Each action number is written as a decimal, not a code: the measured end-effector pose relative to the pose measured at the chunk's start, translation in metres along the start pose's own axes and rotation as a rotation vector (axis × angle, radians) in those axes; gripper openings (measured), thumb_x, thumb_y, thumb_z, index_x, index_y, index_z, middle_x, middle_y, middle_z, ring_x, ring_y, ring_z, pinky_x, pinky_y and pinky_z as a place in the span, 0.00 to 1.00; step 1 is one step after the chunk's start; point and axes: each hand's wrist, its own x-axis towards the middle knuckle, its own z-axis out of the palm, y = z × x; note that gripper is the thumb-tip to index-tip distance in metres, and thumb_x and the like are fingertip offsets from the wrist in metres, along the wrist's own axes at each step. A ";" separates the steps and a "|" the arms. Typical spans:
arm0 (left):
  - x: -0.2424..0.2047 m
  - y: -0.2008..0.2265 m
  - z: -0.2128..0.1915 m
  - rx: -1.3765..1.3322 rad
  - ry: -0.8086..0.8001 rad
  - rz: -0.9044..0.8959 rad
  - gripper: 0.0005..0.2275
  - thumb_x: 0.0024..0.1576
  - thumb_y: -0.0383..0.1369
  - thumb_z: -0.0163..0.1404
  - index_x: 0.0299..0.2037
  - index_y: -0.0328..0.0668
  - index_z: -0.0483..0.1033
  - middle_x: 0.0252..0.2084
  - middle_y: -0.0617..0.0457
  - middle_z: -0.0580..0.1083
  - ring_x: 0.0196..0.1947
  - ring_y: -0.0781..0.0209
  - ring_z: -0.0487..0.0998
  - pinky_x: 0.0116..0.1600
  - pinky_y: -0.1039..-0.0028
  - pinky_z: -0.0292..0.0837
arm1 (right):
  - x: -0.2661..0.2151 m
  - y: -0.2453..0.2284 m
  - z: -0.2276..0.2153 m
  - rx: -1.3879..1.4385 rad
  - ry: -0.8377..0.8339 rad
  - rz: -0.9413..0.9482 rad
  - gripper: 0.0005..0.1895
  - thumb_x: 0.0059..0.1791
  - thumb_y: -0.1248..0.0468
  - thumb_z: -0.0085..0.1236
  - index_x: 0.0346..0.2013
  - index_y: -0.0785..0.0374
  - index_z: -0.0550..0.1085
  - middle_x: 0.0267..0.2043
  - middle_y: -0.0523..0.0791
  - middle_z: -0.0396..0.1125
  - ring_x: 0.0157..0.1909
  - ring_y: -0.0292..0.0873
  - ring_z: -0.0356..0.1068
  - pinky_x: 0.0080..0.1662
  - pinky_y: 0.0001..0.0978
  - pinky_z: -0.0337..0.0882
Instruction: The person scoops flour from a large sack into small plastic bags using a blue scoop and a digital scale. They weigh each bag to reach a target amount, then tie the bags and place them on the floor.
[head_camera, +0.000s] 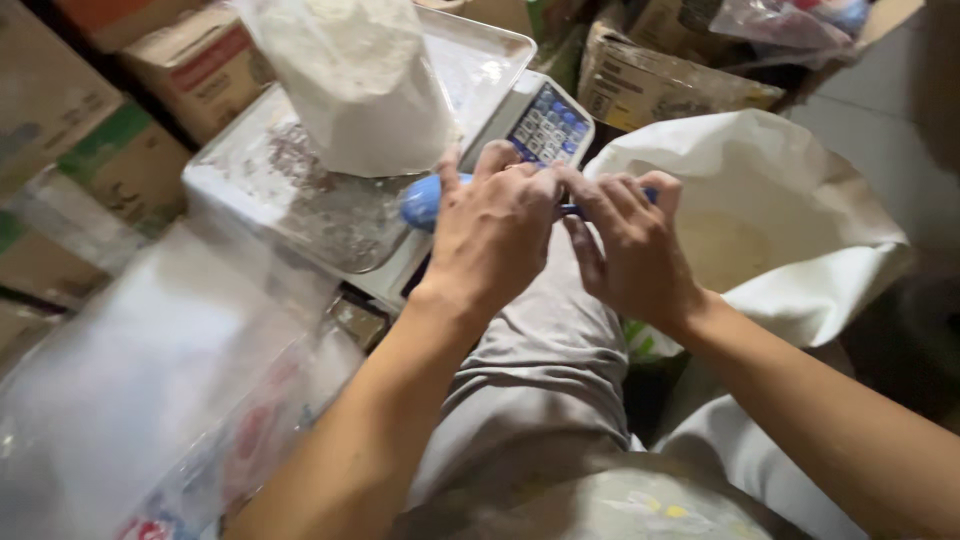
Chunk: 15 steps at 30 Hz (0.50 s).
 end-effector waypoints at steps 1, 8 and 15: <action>0.005 0.007 0.007 -0.008 0.062 0.023 0.10 0.56 0.31 0.52 0.46 0.43 0.78 0.44 0.52 0.77 0.57 0.49 0.72 0.62 0.38 0.57 | -0.009 0.009 -0.004 -0.032 0.000 0.041 0.24 0.53 0.67 0.55 0.65 0.63 0.69 0.48 0.47 0.70 0.50 0.48 0.69 0.58 0.46 0.54; 0.022 0.018 0.034 -0.164 -0.022 -0.122 0.15 0.55 0.34 0.54 0.51 0.41 0.74 0.51 0.48 0.75 0.58 0.46 0.71 0.59 0.52 0.64 | -0.074 0.085 -0.037 -0.198 -0.042 0.477 0.16 0.54 0.65 0.55 0.57 0.55 0.77 0.50 0.45 0.73 0.50 0.46 0.70 0.59 0.46 0.54; 0.015 0.006 0.062 -0.224 -0.277 -0.327 0.14 0.59 0.38 0.50 0.47 0.36 0.70 0.45 0.39 0.75 0.45 0.40 0.78 0.48 0.52 0.74 | -0.104 0.171 -0.041 -0.181 -0.541 1.105 0.18 0.50 0.55 0.54 0.52 0.53 0.80 0.50 0.50 0.76 0.54 0.55 0.72 0.61 0.53 0.61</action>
